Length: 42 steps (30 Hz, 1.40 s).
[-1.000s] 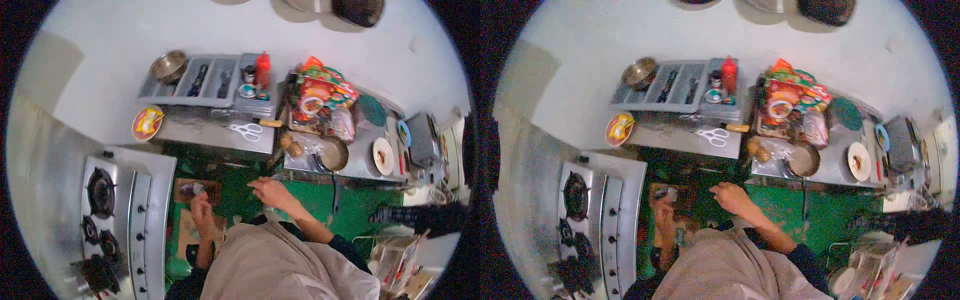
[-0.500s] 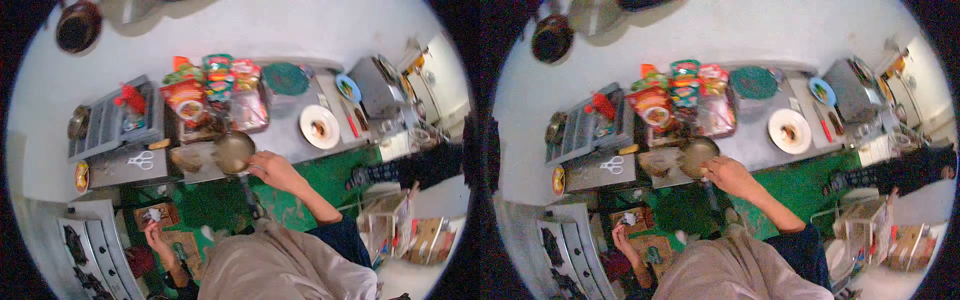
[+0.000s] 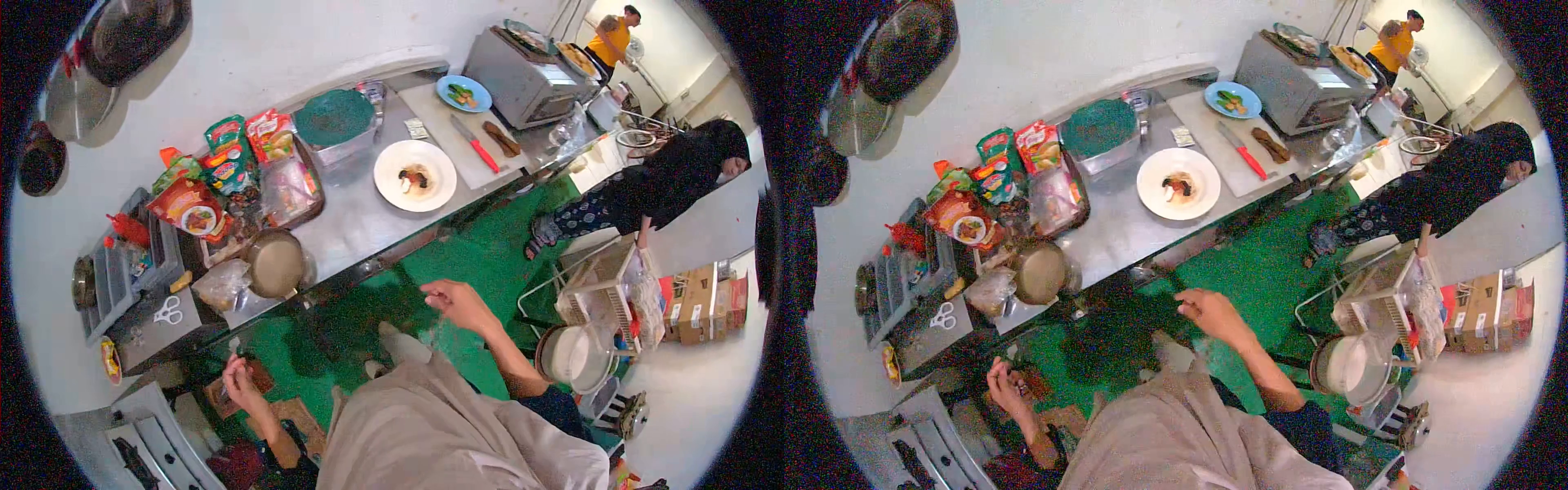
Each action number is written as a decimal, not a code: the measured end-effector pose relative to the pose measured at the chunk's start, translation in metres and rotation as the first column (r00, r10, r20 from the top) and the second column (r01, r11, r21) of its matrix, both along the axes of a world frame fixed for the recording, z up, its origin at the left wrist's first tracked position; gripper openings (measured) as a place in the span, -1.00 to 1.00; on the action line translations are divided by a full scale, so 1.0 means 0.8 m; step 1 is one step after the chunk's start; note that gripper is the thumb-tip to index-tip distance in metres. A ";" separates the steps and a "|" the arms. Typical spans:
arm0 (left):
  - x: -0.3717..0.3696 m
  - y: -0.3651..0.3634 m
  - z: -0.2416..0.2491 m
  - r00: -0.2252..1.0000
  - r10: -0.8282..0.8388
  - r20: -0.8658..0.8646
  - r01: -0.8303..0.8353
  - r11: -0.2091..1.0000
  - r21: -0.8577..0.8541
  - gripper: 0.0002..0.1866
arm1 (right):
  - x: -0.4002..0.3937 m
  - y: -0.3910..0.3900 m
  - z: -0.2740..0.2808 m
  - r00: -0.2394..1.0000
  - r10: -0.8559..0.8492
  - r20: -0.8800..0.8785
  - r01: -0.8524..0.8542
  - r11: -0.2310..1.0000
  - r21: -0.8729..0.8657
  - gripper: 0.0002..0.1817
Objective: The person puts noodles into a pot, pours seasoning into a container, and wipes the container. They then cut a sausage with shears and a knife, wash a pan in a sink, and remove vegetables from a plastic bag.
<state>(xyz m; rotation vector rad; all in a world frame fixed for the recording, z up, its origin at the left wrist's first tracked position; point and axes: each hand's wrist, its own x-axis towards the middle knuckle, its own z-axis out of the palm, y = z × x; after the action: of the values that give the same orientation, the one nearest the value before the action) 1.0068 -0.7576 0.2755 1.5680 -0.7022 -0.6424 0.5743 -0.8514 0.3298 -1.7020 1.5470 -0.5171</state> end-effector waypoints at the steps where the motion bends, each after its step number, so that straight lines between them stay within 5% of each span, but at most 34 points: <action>1: -0.006 -0.006 0.010 1.000 0.001 0.031 0.000 0.999 -0.037 -0.85 | -0.015 -0.003 0.004 1.000 -0.019 0.003 0.019 1.000 0.003 -0.74; 4: -0.027 -0.016 0.027 0.997 0.037 0.062 -0.035 0.999 -0.030 -0.85 | -0.072 -0.047 -0.012 0.988 -0.151 0.038 0.153 0.987 -0.055 -0.77; 6: -0.030 -0.022 0.015 0.996 0.051 0.074 -0.043 0.994 -0.103 -0.85 | -0.111 -0.123 -0.036 0.984 -0.174 0.034 0.177 0.943 -0.281 -0.75; 7: -0.030 -0.024 0.016 0.990 0.082 0.112 -0.072 0.993 -0.097 -0.86 | -0.123 -0.174 -0.031 0.948 -0.203 -0.244 0.139 0.957 -0.254 -0.69; 9: -0.044 -0.029 0.032 0.972 0.144 0.185 -0.131 0.988 -0.080 -0.87 | -0.142 -0.291 -0.071 0.959 -0.265 -0.100 0.190 0.864 -0.466 -0.72; 11: -0.077 -0.036 0.048 0.938 0.277 0.207 -0.260 0.960 -0.106 -0.81 | -0.156 -0.417 -0.117 0.964 -0.203 -0.169 0.071 0.814 -0.576 -0.80; 12: -0.078 -0.029 0.038 0.904 0.291 0.314 -0.293 0.955 -0.043 -0.78 | -0.159 -0.472 -0.137 0.937 -0.161 -0.311 -0.006 0.881 -0.474 -0.72; 13: -0.074 -0.024 0.029 0.859 0.289 0.422 -0.325 0.946 0.014 -0.75 | -0.157 -0.510 -0.153 0.971 -0.066 -0.232 -0.085 0.806 -0.586 -0.63; 16: -0.113 -0.032 0.043 0.654 0.074 0.753 -0.297 0.940 0.166 -0.72 | -0.147 -0.579 -0.177 0.883 -0.016 -0.469 -0.250 0.829 -0.499 -0.58; 17: -0.131 -0.044 0.042 0.766 0.192 0.613 -0.315 0.944 0.098 -0.72 | -0.148 -0.588 -0.176 0.820 0.023 -0.572 -0.319 0.848 -0.424 -0.58; 18: -0.159 -0.065 0.046 0.845 0.302 0.442 -0.351 0.936 0.032 -0.73 | -0.153 -0.596 -0.183 0.870 0.022 -0.493 -0.297 0.821 -0.487 -0.65; 20: -0.225 -0.126 0.068 0.876 0.430 0.218 -0.446 0.894 0.029 -0.74 | -0.158 -0.608 -0.193 0.898 0.085 -0.431 -0.289 0.853 -0.434 -0.71; 22: -0.285 -0.200 0.074 0.932 0.334 0.142 -0.332 0.943 -0.039 -0.77 | -0.161 -0.614 -0.186 0.964 0.062 -0.260 -0.170 0.893 -0.416 -0.77; 24: -0.346 -0.272 0.079 0.980 0.116 0.164 -0.139 0.980 0.142 -0.79 | -0.145 -0.588 -0.131 0.999 -0.040 0.023 0.046 0.926 -0.375 -0.82; 25: -0.384 -0.313 0.086 0.999 -0.002 0.035 -0.004 0.986 0.169 -0.75 | -0.137 -0.562 -0.095 0.999 0.013 0.050 0.009 0.913 -0.407 -0.82; 27: -0.449 -0.375 0.068 0.911 -0.226 -0.344 0.260 0.964 0.054 -0.57 | -0.124 -0.496 -0.062 0.980 0.198 0.032 -0.155 0.847 -0.509 -0.82; 29: -0.505 -0.419 0.084 0.625 -0.237 -0.744 0.255 0.962 -0.093 -0.54 | -0.110 -0.416 -0.051 0.941 0.328 -0.077 -0.313 0.767 -0.560 -0.76; 30: -0.510 -0.427 0.078 0.598 -0.257 -0.759 0.278 0.955 -0.105 -0.55 | -0.112 -0.393 -0.029 0.865 0.479 -0.153 -0.492 0.744 -0.451 -0.75; 33: -0.517 -0.434 0.040 0.541 -0.248 -0.804 0.299 0.950 -0.092 -0.58 | -0.149 -0.376 -0.003 0.768 0.436 0.470 -0.363 0.900 -0.241 -0.77; 35: -0.502 -0.412 0.022 0.548 -0.150 -0.823 0.231 0.973 -0.023 -0.61 | -0.213 -0.406 -0.038 0.982 0.174 0.069 -0.136 0.918 -0.374 -0.78; 37: -0.476 -0.376 0.032 0.607 -0.185 -0.773 0.247 0.968 -0.038 -0.66 | -0.292 -0.446 -0.053 0.967 -0.254 0.027 0.252 0.930 -0.269 -0.67; 38: -0.456 -0.353 0.030 0.638 -0.203 -0.743 0.276 0.961 -0.026 -0.68 | -0.345 -0.472 -0.084 0.924 -0.276 -0.265 0.140 0.888 -0.438 -0.62; 40: -0.434 -0.321 0.043 0.679 -0.191 -0.709 0.307 0.951 0.038 -0.74 | -0.391 -0.477 -0.104 0.843 -0.349 -0.409 0.124 0.866 -0.484 -0.59; 42: -0.415 -0.273 0.071 0.711 -0.087 -0.698 0.265 0.952 0.151 -0.80 | -0.441 -0.480 -0.196 0.774 -0.359 -0.521 0.035 0.847 -0.531 -0.61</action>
<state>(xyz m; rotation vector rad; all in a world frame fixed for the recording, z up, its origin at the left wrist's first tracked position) 0.6749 -0.9756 0.3320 1.3293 -0.2036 -1.4134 0.2213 -1.2352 0.1730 -2.2566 2.2298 -0.5393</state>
